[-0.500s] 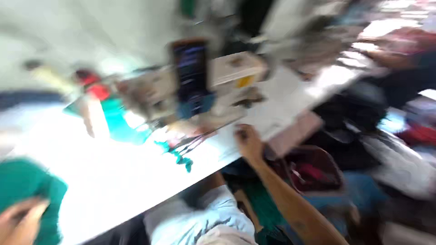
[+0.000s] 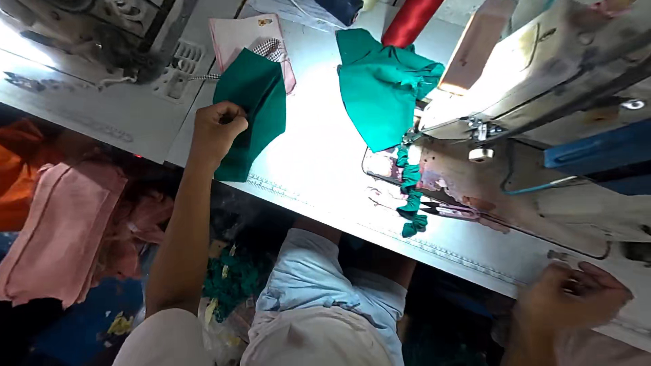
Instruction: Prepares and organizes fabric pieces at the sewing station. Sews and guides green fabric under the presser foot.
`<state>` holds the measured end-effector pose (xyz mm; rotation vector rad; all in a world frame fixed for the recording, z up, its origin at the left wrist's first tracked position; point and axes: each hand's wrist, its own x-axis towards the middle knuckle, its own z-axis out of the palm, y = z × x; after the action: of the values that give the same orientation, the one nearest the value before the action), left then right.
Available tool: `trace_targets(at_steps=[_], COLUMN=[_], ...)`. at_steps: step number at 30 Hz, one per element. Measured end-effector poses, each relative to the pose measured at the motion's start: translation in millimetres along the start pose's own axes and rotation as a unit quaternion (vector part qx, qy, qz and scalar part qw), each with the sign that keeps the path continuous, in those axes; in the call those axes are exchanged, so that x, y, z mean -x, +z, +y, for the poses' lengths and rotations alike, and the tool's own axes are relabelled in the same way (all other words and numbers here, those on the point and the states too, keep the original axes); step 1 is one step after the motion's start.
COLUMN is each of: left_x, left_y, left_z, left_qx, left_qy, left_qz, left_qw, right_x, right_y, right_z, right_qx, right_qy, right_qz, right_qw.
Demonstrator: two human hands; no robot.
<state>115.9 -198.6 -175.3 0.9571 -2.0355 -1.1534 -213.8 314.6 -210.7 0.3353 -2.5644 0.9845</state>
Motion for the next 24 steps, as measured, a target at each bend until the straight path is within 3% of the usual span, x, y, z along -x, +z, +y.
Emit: trace_targets(at_steps=[3, 5, 7, 10, 14, 19, 24], left_x=[11.1, 20.4, 26.2, 26.1, 27.0, 29.3, 28.6], left_y=[6.0, 23.3, 45.4, 67.9, 74.0, 73.0, 73.5], left_z=[27.5, 39.2, 37.3, 21.3, 19.2, 18.9, 16.3], left_qx=[-0.033, -0.037, -0.017, -0.020, -0.017, -0.009, -0.004], left_qy=[0.042, 0.063, 0.072, 0.074, 0.073, 0.064, 0.074], left_qz=[-0.011, -0.048, -0.079, -0.059, -0.028, -0.019, -0.018], left_qw=[0.999, 0.996, 0.994, 0.995, 0.997, 0.998, 0.997], right_x=[7.7, 24.4, 48.7, 79.3, 87.8, 93.5, 94.1], right_y=[-4.0, -5.3, 5.5, 52.5, 129.0, 173.8, 172.6], right_z=[-25.8, -66.9, -124.9, -205.2, -277.8, -300.3, -297.0], right_qx=[-0.074, -0.155, -0.233, -0.296, -0.319, -0.427, -0.410], right_qy=[-0.048, -0.114, -0.150, -0.156, -0.106, -0.041, -0.063], right_qz=[0.037, -0.001, -0.111, -0.318, -0.454, -0.477, -0.495], right_qw=[0.995, 0.981, 0.954, 0.887, 0.825, 0.767, 0.764])
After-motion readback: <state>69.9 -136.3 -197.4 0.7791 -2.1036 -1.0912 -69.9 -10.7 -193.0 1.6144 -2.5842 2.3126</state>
